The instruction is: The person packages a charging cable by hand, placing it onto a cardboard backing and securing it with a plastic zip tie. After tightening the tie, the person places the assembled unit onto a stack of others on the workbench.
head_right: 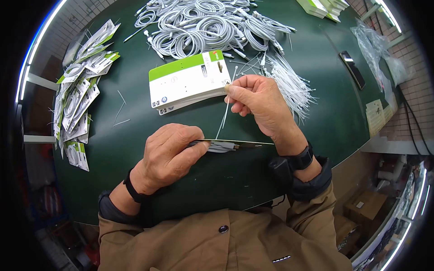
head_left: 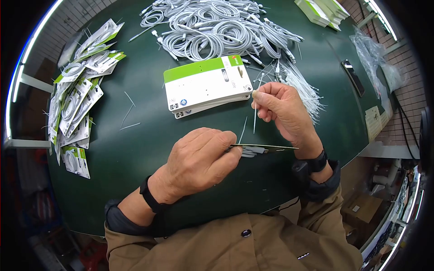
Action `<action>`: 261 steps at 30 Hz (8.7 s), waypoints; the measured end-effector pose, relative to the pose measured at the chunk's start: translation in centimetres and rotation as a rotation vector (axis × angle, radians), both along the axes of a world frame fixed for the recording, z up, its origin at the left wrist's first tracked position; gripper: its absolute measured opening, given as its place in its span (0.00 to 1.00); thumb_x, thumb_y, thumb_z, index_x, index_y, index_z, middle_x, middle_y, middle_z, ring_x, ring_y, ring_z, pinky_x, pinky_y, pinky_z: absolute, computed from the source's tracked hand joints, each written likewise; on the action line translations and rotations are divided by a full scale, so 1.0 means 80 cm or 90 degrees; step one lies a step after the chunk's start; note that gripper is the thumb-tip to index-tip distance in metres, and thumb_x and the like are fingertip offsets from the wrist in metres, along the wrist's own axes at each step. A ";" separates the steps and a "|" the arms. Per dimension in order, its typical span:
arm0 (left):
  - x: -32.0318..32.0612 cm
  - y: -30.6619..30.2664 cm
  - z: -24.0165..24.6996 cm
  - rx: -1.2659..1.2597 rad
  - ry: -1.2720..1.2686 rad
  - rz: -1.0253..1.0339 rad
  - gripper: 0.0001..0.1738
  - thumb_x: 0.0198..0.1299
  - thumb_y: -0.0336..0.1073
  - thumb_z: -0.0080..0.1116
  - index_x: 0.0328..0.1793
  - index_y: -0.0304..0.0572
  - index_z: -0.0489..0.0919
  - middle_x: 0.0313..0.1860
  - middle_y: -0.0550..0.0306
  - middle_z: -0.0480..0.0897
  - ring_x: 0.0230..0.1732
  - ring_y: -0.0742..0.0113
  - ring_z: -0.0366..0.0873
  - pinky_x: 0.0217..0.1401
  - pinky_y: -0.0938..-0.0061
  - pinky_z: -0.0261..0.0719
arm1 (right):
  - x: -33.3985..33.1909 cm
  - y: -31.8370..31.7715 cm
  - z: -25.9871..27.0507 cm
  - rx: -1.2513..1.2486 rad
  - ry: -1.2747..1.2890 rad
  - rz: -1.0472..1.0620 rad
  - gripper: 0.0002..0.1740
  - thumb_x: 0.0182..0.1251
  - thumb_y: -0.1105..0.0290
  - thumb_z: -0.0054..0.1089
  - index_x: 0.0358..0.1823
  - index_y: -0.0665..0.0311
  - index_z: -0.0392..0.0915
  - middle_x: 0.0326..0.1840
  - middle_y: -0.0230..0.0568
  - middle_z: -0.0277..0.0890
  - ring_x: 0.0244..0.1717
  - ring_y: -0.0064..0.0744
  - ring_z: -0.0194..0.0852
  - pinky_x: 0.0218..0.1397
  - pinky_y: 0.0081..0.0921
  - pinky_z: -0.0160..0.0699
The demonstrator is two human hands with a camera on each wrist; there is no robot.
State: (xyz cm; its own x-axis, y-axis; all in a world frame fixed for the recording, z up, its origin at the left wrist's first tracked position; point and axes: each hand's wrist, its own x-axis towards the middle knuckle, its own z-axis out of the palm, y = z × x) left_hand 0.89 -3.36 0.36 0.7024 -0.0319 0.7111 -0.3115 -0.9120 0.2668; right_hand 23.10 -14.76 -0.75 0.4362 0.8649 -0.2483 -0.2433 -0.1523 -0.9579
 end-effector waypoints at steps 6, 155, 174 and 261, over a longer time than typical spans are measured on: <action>-0.001 0.004 -0.002 -0.002 0.019 -0.002 0.11 0.48 0.23 0.72 0.39 0.38 0.84 0.38 0.52 0.84 0.32 0.57 0.84 0.33 0.67 0.82 | -0.008 0.002 -0.005 -0.008 0.005 0.037 0.13 0.75 0.63 0.70 0.44 0.67 0.85 0.37 0.35 0.87 0.30 0.14 0.80 0.33 0.12 0.77; -0.009 0.012 0.005 -0.559 0.328 0.067 0.09 0.57 0.17 0.60 0.44 0.29 0.82 0.43 0.58 0.85 0.50 0.73 0.83 0.65 0.71 0.85 | -0.077 0.026 0.015 0.352 -0.848 -0.027 0.07 0.73 0.73 0.70 0.44 0.66 0.80 0.40 0.37 0.88 0.31 0.21 0.86 0.32 0.18 0.85; -0.009 0.017 0.001 -0.562 0.340 0.070 0.08 0.57 0.18 0.59 0.43 0.31 0.82 0.41 0.61 0.85 0.46 0.77 0.81 0.60 0.75 0.84 | -0.073 0.014 0.022 0.296 -0.754 0.034 0.09 0.66 0.75 0.76 0.45 0.67 0.87 0.42 0.38 0.88 0.41 0.26 0.86 0.44 0.23 0.83; -0.017 0.035 0.013 -0.486 0.256 0.121 0.13 0.55 0.19 0.59 0.45 0.33 0.87 0.37 0.52 0.89 0.42 0.67 0.86 0.52 0.71 0.84 | -0.092 -0.003 0.025 0.434 -0.813 0.038 0.18 0.43 0.87 0.76 0.32 0.62 0.78 0.31 0.39 0.82 0.29 0.35 0.82 0.28 0.27 0.80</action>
